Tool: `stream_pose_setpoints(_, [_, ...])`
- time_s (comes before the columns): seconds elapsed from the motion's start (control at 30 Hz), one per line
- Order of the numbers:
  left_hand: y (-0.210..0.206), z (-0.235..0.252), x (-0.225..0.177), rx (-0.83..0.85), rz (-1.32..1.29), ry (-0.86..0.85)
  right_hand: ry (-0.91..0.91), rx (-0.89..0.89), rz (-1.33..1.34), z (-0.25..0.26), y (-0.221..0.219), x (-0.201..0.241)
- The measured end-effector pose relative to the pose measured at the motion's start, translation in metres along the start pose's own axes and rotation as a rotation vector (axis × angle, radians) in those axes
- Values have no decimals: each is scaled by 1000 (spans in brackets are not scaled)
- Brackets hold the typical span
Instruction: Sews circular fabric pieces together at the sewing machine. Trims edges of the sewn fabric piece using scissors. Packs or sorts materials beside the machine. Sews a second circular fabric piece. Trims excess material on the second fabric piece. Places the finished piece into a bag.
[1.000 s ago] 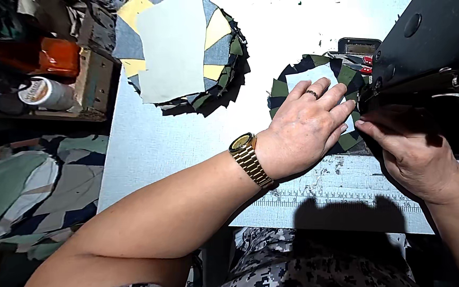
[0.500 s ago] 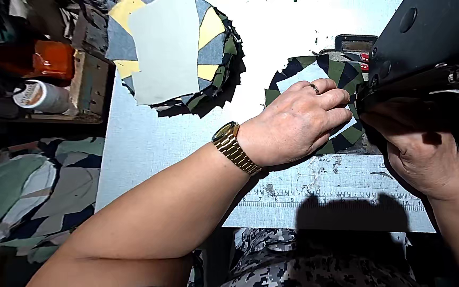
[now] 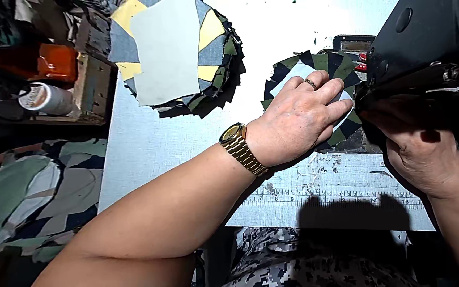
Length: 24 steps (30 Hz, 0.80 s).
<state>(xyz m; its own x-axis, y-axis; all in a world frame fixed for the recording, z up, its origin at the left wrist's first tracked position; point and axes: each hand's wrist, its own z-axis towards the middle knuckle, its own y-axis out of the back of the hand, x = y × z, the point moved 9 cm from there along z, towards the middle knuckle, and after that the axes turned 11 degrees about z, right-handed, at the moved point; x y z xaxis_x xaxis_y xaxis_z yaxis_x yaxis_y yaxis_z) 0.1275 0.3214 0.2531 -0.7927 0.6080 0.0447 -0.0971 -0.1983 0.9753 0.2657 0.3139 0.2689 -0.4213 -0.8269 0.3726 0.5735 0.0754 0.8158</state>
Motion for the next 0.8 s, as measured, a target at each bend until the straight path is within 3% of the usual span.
stream_pose_setpoints(0.13, [0,-1,0,-8,3,10,92,-46,48,-1,2,10])
stream_pose_setpoints(0.27, [1,-1,0,-12,3,14,74,36,53,-3,-8,8])
stream_pose_setpoints(0.43, [0,-2,0,33,0,60,70,12,23,-2,-5,5])
stream_pose_setpoints(0.63, [4,-4,2,-26,8,79,39,40,8,-1,-5,1])
stream_pose_setpoints(0.8, [10,-5,-2,-81,-118,-77,42,30,14,-1,-5,1])
